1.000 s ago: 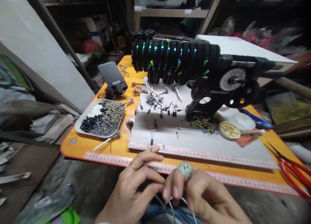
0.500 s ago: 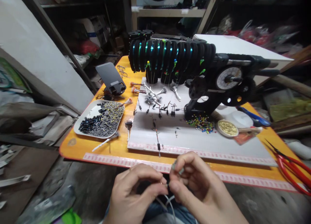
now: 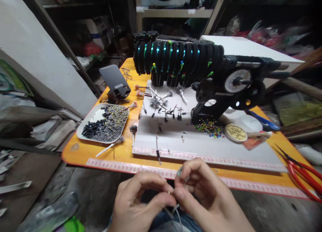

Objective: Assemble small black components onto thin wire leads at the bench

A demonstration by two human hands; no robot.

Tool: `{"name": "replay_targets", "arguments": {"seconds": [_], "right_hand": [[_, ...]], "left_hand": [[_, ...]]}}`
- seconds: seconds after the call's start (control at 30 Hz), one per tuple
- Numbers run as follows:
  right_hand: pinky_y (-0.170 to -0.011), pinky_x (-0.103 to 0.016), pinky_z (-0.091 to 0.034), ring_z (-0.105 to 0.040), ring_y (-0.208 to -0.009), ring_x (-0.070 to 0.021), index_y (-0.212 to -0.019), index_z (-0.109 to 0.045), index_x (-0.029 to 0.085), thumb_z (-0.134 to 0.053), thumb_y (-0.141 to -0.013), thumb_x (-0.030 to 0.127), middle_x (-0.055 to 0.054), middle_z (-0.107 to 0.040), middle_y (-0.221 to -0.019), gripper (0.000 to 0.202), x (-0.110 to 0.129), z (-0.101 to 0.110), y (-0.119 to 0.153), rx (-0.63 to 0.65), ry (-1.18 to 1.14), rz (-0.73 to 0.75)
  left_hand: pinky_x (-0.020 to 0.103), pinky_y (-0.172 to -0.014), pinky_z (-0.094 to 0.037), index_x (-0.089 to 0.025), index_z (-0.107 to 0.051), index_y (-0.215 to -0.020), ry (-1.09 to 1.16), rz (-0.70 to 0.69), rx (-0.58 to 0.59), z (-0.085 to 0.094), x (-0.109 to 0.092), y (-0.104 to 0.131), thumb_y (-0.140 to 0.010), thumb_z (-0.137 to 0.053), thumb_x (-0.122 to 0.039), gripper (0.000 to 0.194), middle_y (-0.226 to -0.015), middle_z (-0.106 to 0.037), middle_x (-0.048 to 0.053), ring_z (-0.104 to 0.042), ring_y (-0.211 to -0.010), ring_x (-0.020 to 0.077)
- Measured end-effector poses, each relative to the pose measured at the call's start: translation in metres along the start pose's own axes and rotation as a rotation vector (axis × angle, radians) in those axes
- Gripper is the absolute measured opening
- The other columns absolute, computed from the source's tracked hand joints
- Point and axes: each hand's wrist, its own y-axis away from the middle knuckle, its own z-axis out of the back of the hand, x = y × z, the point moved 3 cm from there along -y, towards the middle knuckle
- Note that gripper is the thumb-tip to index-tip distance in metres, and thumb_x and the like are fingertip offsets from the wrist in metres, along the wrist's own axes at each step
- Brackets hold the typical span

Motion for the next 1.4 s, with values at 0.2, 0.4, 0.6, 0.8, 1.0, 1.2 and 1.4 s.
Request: {"name": "replay_targets", "arguments": {"seconds": [0.2, 0.4, 0.6, 0.8, 1.0, 1.2, 1.4], "right_hand": [[-0.063, -0.023, -0.049, -0.057, -0.069, -0.0122, -0.087, -0.052, 0.024, -0.057, -0.095, 0.026, 0.002, -0.057, -0.078, 0.010, 0.006, 0.007, -0.003, 0.125, 0.277, 0.085], [-0.068, -0.026, -0.053, -0.063, -0.078, -0.0154, -0.092, -0.050, 0.024, -0.046, -0.096, 0.018, 0.000, -0.060, -0.083, 0.008, 0.016, 0.010, -0.009, 0.240, 0.473, 0.202], [-0.074, -0.026, -0.055, -0.068, -0.085, -0.0148, -0.105, -0.050, 0.027, -0.049, -0.098, 0.015, 0.000, -0.066, -0.094, 0.014, 0.018, 0.011, -0.005, 0.148, 0.634, 0.353], [-0.067, -0.024, -0.055, -0.067, -0.075, -0.0143, -0.109, -0.045, 0.027, -0.055, -0.092, 0.006, 0.001, -0.065, -0.087, 0.028, 0.013, 0.010, -0.001, 0.081, 0.753, 0.562], [-0.064, -0.025, -0.053, -0.062, -0.069, -0.0141, -0.102, -0.046, 0.025, -0.051, -0.087, -0.001, 0.001, -0.060, -0.081, 0.031, 0.020, 0.007, -0.001, 0.019, 0.766, 0.688], [-0.064, -0.022, -0.052, -0.063, -0.071, -0.0118, -0.097, -0.049, 0.025, -0.049, -0.088, 0.002, 0.003, -0.058, -0.079, 0.025, 0.032, 0.012, 0.000, -0.047, 0.654, 0.609], [-0.067, -0.018, -0.054, -0.065, -0.075, -0.0105, -0.097, -0.049, 0.026, -0.050, -0.088, 0.005, 0.003, -0.061, -0.083, 0.023, 0.049, 0.021, -0.003, 0.019, 0.680, 0.558]], "left_hand": [[0.022, -0.070, -0.060, -0.027, -0.075, -0.107, -0.313, -0.309, 0.319, 0.004, -0.018, -0.011, -0.074, -0.081, -0.004, 0.040, -0.081, -0.081, 0.001, -0.076, -0.069, 0.0175], [0.031, -0.068, -0.056, -0.024, -0.064, -0.132, -0.459, -0.507, 0.664, 0.002, -0.029, -0.022, -0.086, -0.062, -0.002, 0.051, -0.079, -0.077, 0.011, -0.071, -0.070, 0.0228], [0.030, -0.067, -0.053, -0.035, -0.060, -0.127, -0.237, -0.424, 0.435, 0.007, -0.009, -0.020, -0.082, -0.059, 0.008, 0.062, -0.084, -0.073, 0.003, -0.066, -0.069, 0.0173], [0.031, -0.068, -0.054, -0.032, -0.057, -0.121, -0.151, -0.405, 0.261, 0.010, 0.002, -0.017, -0.083, -0.059, 0.009, 0.056, -0.081, -0.066, -0.001, -0.065, -0.071, 0.0160], [0.029, -0.066, -0.056, -0.027, -0.056, -0.118, -0.163, -0.485, 0.187, 0.009, 0.004, -0.020, -0.084, -0.058, 0.008, 0.049, -0.079, -0.065, -0.001, -0.065, -0.070, 0.0153], [0.029, -0.072, -0.058, -0.028, -0.040, -0.140, -0.261, -0.558, 0.271, -0.005, 0.001, -0.023, -0.085, -0.049, 0.009, 0.066, -0.133, -0.057, 0.014, -0.066, -0.100, 0.0192], [0.028, -0.073, -0.060, -0.015, -0.049, -0.135, -0.547, -0.741, 0.462, -0.023, -0.023, -0.040, -0.092, -0.061, -0.005, 0.046, -0.096, -0.079, 0.011, -0.073, -0.081, 0.0182]]}}
